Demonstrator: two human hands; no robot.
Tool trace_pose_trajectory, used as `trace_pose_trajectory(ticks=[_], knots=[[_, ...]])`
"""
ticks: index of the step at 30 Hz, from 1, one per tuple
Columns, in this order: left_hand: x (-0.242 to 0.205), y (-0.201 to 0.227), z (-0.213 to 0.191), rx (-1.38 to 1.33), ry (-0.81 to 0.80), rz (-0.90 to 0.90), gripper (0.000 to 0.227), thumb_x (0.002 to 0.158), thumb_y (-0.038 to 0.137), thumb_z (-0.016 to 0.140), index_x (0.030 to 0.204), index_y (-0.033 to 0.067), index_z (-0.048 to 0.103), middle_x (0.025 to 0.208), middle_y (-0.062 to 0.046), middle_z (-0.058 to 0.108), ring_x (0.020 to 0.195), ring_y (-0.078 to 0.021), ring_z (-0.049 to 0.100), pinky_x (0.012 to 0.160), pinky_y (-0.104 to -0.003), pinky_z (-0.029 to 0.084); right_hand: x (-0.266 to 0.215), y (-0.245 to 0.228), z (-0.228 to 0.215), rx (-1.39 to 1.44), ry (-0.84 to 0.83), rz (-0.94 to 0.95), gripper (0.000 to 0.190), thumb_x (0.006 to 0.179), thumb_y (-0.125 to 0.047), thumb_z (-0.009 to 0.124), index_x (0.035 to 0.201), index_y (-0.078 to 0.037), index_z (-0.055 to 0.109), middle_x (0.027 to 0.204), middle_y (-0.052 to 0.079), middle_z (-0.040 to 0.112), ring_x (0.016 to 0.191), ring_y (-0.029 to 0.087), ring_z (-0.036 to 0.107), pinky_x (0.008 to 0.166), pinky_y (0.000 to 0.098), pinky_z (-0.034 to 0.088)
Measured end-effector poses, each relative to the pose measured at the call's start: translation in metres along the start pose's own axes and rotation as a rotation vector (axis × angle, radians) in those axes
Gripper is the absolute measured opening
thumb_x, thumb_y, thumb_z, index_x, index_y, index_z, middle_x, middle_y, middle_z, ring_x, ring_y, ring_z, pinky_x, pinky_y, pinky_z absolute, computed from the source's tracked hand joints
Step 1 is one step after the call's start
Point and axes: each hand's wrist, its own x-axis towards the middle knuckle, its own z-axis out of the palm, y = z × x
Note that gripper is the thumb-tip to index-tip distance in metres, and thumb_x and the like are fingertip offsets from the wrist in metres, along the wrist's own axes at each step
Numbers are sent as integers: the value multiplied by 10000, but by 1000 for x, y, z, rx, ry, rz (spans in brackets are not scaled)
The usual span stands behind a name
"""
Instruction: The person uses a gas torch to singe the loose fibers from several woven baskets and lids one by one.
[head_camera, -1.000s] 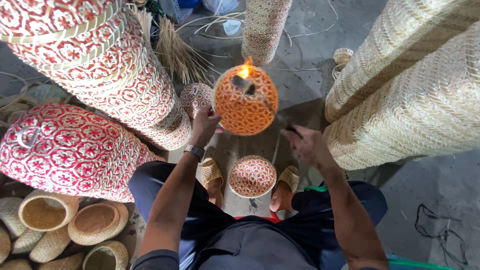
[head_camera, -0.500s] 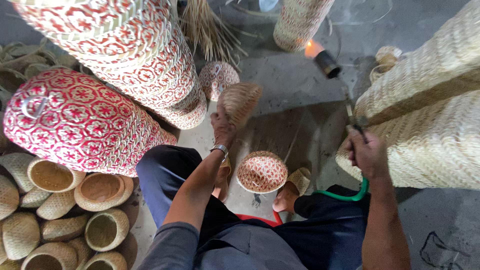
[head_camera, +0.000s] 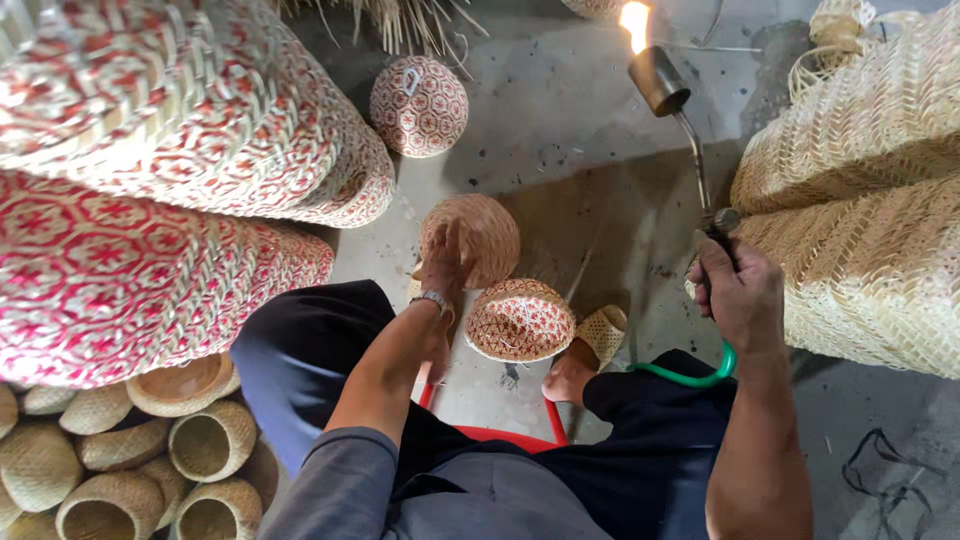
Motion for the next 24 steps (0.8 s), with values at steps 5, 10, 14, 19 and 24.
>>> trace_pose_trajectory(ticks=[5,10,14,19,24], knots=[[30,24,-3,-33,-395,-315,688,957,372,682,1527,136,377,1436,-199,458,1271,-405,515,1032,-541,470,3,-7,0,-141,28,2,317,1063,-306,623,924,-24,663,695,14,619,550,72,558,451,275,466],[38,38,-12,101,-350,-206,542,888,355,734,1333,126,528,1317,-172,526,1239,-379,525,1004,-542,468,8,-3,0,-202,36,30,341,1065,-319,631,913,-15,665,680,36,616,548,91,568,470,290,470],[37,30,7,131,-194,64,189,924,209,671,1096,133,675,1154,-141,606,1096,-344,577,908,-536,490,9,-2,1,-188,30,-16,339,1055,-304,616,894,-8,655,706,26,632,561,92,572,482,297,475],[81,21,15,19,31,219,194,984,158,554,815,116,639,934,-122,650,852,-283,653,756,-437,558,9,-8,3,-219,39,-2,318,1055,-318,618,948,-27,685,679,32,625,557,90,576,489,297,473],[175,13,-18,-122,362,227,126,963,191,582,901,144,682,869,-90,659,787,-286,648,679,-429,550,10,-12,5,-243,64,72,342,1066,-330,631,944,-16,693,666,53,617,550,99,558,479,302,449]])
